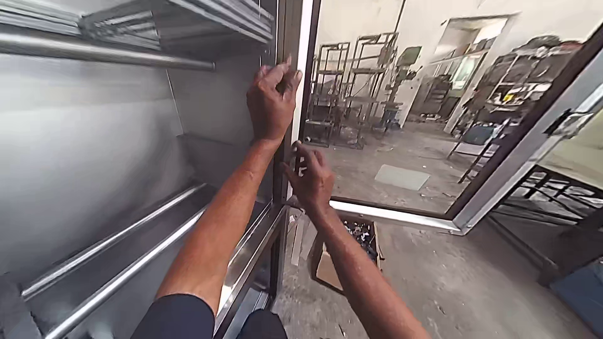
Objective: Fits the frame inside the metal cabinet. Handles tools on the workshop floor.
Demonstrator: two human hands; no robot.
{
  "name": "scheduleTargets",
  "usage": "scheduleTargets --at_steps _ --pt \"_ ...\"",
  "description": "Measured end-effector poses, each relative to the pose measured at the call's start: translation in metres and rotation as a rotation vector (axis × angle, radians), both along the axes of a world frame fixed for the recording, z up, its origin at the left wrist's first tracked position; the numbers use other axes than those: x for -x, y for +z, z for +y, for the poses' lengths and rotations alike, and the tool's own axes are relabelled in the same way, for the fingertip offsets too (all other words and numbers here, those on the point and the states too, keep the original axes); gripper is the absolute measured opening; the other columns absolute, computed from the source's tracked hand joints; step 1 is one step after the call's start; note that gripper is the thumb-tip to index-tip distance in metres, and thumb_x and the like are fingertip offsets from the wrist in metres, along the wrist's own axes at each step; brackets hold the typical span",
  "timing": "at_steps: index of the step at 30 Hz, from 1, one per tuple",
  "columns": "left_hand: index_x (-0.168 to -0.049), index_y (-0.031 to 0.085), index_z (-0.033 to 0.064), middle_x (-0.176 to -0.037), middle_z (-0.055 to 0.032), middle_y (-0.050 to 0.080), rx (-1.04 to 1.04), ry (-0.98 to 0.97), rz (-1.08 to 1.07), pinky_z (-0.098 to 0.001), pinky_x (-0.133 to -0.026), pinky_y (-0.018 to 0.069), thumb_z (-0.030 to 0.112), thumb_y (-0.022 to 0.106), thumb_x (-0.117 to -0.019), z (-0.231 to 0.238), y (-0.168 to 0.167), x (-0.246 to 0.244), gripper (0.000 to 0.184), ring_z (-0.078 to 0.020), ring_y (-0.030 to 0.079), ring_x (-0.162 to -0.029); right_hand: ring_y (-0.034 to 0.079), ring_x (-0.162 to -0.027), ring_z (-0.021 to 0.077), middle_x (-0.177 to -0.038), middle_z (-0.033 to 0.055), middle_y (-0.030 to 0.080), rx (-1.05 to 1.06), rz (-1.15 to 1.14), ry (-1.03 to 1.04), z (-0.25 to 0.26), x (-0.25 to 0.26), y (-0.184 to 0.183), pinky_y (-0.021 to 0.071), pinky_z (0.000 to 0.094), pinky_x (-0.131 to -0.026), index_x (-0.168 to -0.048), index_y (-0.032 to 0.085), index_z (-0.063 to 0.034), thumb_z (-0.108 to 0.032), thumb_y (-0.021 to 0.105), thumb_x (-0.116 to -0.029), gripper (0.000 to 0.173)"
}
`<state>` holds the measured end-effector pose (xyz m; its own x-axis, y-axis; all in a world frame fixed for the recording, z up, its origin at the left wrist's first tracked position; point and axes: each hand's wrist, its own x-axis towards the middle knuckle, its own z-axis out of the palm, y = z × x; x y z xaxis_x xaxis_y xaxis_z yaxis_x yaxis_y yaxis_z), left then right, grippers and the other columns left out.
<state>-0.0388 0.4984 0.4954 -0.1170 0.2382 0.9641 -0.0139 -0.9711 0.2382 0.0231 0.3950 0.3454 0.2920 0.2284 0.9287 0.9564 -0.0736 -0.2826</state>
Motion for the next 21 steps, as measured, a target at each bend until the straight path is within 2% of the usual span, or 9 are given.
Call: scheduleTargets --at_steps 3,7,11,15,18,21 --pt "-0.114 0.079 0.0114 -0.101 -0.0051 0.074 -0.008 -0.02 -0.048 -0.0254 -0.083 0.0547 0.029 0.073 -0.0941 0.001 0.005 -0.003 0.027 -0.0114 0.069 -0.092 0.067 -0.076 0.018 -0.106 0.0076 0.068 -0.008 -0.006 0.059 -0.001 -0.003 0.008 0.0579 0.0382 -0.06 -0.134 0.066 -0.0158 -0.034 0.085 -0.0836 0.057" --pt "-0.111 0.08 0.0126 -0.1 -0.0035 0.074 0.018 -0.023 -0.053 -0.0268 -0.085 0.0547 0.028 0.072 -0.0943 -0.001 0.005 -0.004 0.024 -0.0109 0.068 -0.093 0.068 -0.081 0.021 -0.109 0.008 0.068 0.009 0.044 0.059 -0.001 0.004 0.006 0.0571 0.0417 -0.061 -0.141 0.058 -0.0172 -0.033 0.081 -0.0865 0.061" --pt "-0.114 0.08 0.0134 -0.1 -0.0031 0.074 0.015 -0.049 -0.083 -0.0265 -0.084 0.0548 0.026 0.073 -0.0935 -0.001 0.007 -0.006 0.025 -0.011 0.068 -0.092 0.068 -0.082 0.0175 -0.111 0.0065 0.068 -0.023 0.042 0.11 0.0 0.004 0.008 0.0577 0.0366 -0.062 -0.139 0.06 -0.0153 -0.026 0.082 -0.0856 0.059" --pt "-0.111 0.081 0.014 -0.097 -0.0018 0.074 0.021 -0.051 -0.083 -0.0264 -0.083 0.054 0.026 0.073 -0.0934 -0.002 0.008 -0.004 0.023 -0.0104 0.068 -0.091 0.066 -0.076 0.0158 -0.109 0.007 0.066 -0.011 0.058 0.173 -0.003 0.006 0.008 0.0564 0.0338 -0.056 -0.138 0.059 -0.0164 -0.023 0.083 -0.0862 0.057" --pt "-0.104 0.081 0.0136 -0.098 -0.0005 0.075 0.026 -0.051 -0.077 -0.0267 -0.081 0.055 0.026 0.073 -0.0925 -0.003 0.01 -0.003 0.018 -0.0094 0.069 -0.089 0.065 -0.075 0.0169 -0.107 0.0079 0.065 0.015 0.054 0.183 -0.007 0.007 0.01 0.0555 0.0331 -0.055 -0.139 0.058 -0.0161 -0.021 0.084 -0.0867 0.059" --pt "-0.094 0.079 0.0155 -0.087 0.0041 0.072 0.064 -0.057 -0.076 -0.0269 -0.071 0.0541 0.029 0.075 -0.0907 -0.002 0.01 -0.004 0.015 -0.006 0.066 -0.076 0.065 -0.074 0.0165 -0.108 0.0077 0.066 0.019 0.058 0.177 -0.008 0.007 0.009 0.0547 0.0333 -0.053 -0.141 0.058 -0.0164 -0.022 0.083 -0.087 0.059"
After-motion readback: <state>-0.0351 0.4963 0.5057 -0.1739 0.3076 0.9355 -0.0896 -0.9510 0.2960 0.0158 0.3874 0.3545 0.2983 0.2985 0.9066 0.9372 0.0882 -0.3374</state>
